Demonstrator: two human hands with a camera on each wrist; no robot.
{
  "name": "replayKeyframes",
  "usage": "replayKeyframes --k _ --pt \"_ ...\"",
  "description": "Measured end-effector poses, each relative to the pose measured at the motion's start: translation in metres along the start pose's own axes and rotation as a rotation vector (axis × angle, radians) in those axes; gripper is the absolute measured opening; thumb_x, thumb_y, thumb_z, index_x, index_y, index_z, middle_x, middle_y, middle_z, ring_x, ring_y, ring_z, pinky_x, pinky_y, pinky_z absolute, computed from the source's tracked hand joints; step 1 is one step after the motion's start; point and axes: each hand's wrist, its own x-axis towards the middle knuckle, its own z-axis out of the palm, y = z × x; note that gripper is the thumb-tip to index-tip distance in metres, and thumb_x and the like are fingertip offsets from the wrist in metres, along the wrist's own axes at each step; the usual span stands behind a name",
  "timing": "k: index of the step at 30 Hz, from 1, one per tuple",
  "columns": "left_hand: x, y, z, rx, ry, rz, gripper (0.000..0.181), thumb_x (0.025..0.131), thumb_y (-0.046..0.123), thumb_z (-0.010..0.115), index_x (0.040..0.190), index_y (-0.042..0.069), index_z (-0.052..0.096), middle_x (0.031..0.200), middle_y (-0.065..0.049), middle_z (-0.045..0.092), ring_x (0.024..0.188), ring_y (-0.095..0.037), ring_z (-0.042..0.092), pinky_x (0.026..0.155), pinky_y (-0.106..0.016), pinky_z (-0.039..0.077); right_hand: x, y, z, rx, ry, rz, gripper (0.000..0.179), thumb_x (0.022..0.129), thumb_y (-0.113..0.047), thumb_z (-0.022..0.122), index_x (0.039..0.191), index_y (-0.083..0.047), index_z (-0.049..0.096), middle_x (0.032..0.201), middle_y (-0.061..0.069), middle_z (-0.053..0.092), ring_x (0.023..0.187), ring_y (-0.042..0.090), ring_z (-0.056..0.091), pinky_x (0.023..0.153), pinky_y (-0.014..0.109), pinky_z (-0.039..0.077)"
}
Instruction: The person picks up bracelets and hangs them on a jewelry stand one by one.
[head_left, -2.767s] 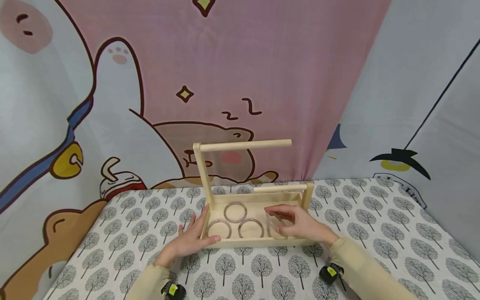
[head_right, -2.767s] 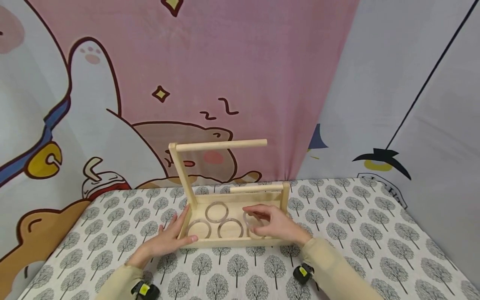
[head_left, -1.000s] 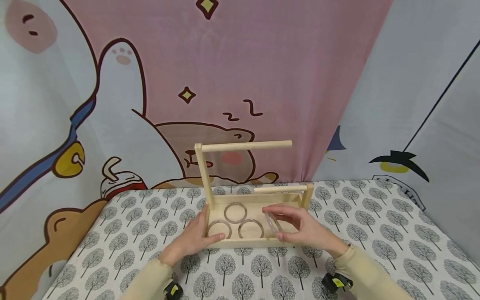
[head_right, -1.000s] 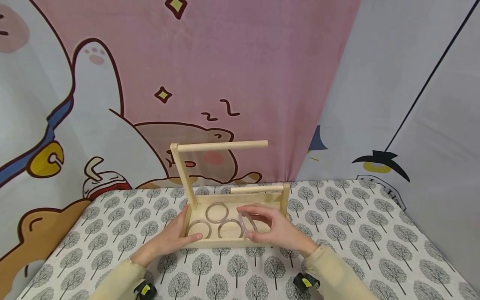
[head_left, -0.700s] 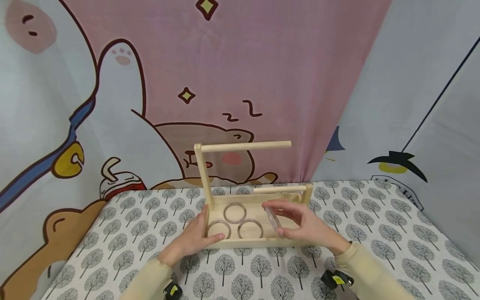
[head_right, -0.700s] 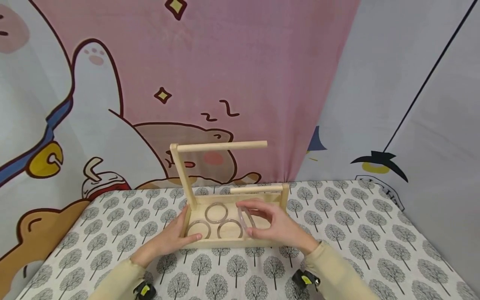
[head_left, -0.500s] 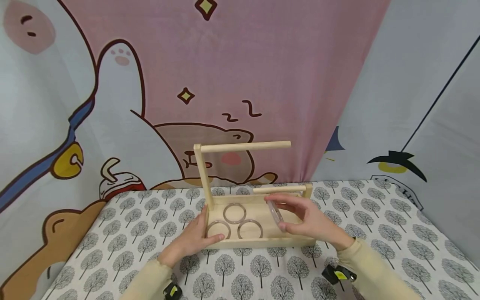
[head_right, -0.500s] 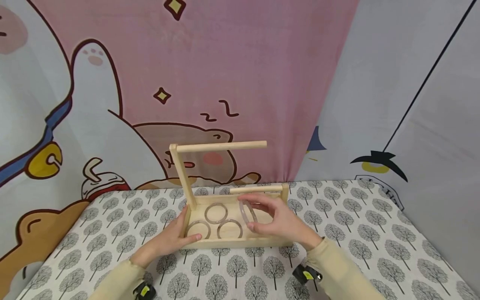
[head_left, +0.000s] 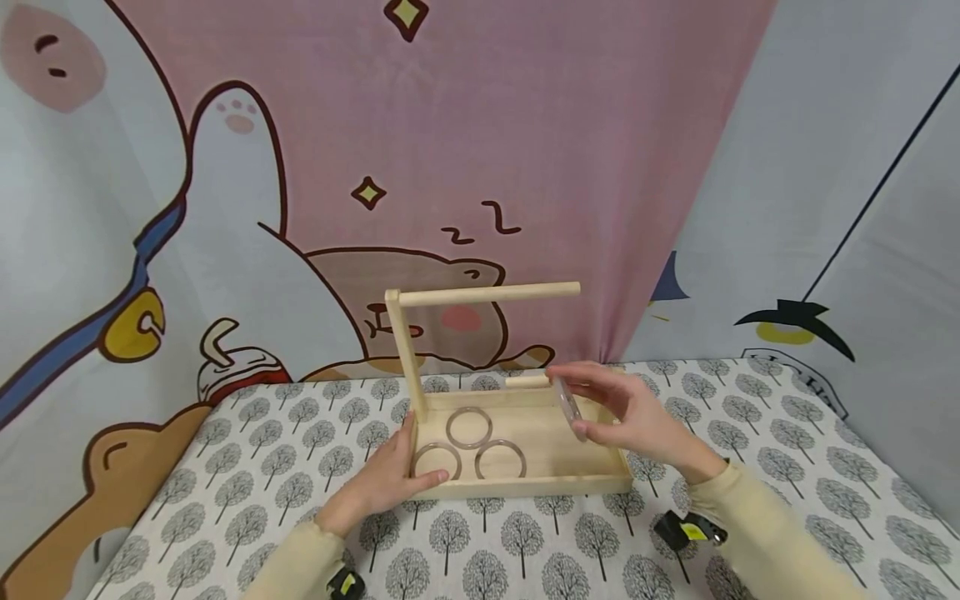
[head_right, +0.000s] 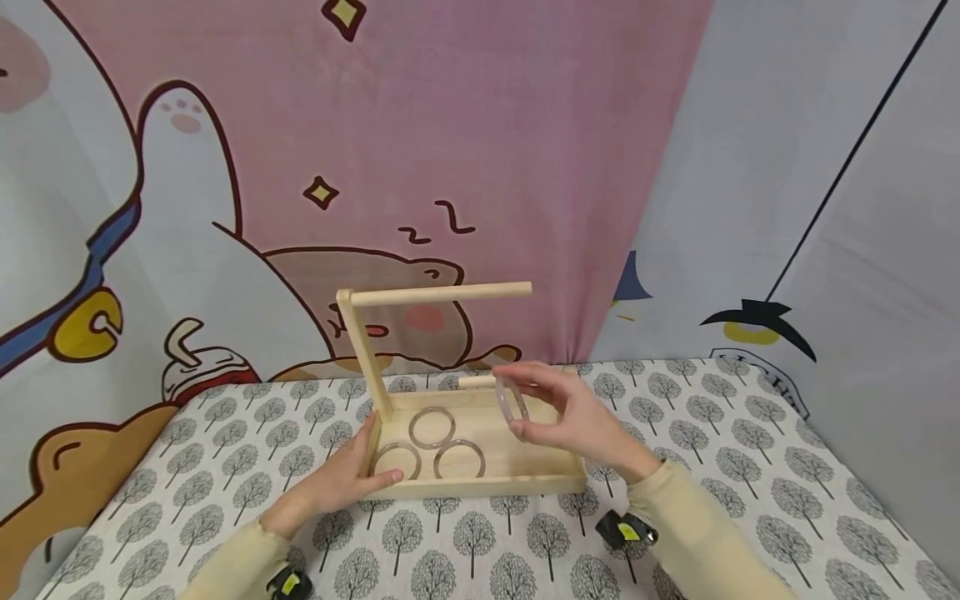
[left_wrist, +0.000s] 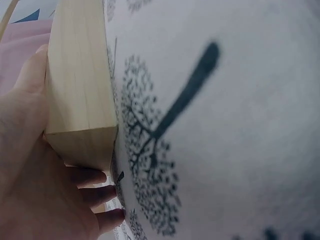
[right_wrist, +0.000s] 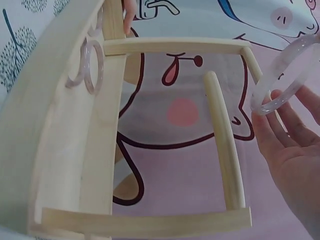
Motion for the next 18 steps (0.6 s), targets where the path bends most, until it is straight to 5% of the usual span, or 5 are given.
replayKeyframes --k 11,18 --pt "0.001 -0.002 0.001 -0.008 0.003 0.019 0.11 0.084 0.043 0.074 0.145 -0.019 0.006 0.137 -0.041 0.036 0.121 -0.051 0.044 0.101 -0.062 0.035 0.008 0.0 -0.024 0.0 0.135 0.124 0.059 0.083 0.013 0.064 0.139 0.007 0.043 0.139 0.02 0.048 0.122 0.018 0.053 0.099 0.032 0.044" --pt "0.001 0.001 -0.002 0.017 -0.004 0.018 0.11 0.084 0.045 0.073 0.144 -0.019 0.008 0.138 -0.041 0.035 0.122 -0.053 0.042 0.101 -0.062 0.035 0.011 0.006 -0.036 0.012 0.192 0.102 0.055 0.085 0.016 0.06 0.138 0.009 0.044 0.137 0.007 0.053 0.119 0.017 0.055 0.098 0.029 0.045"
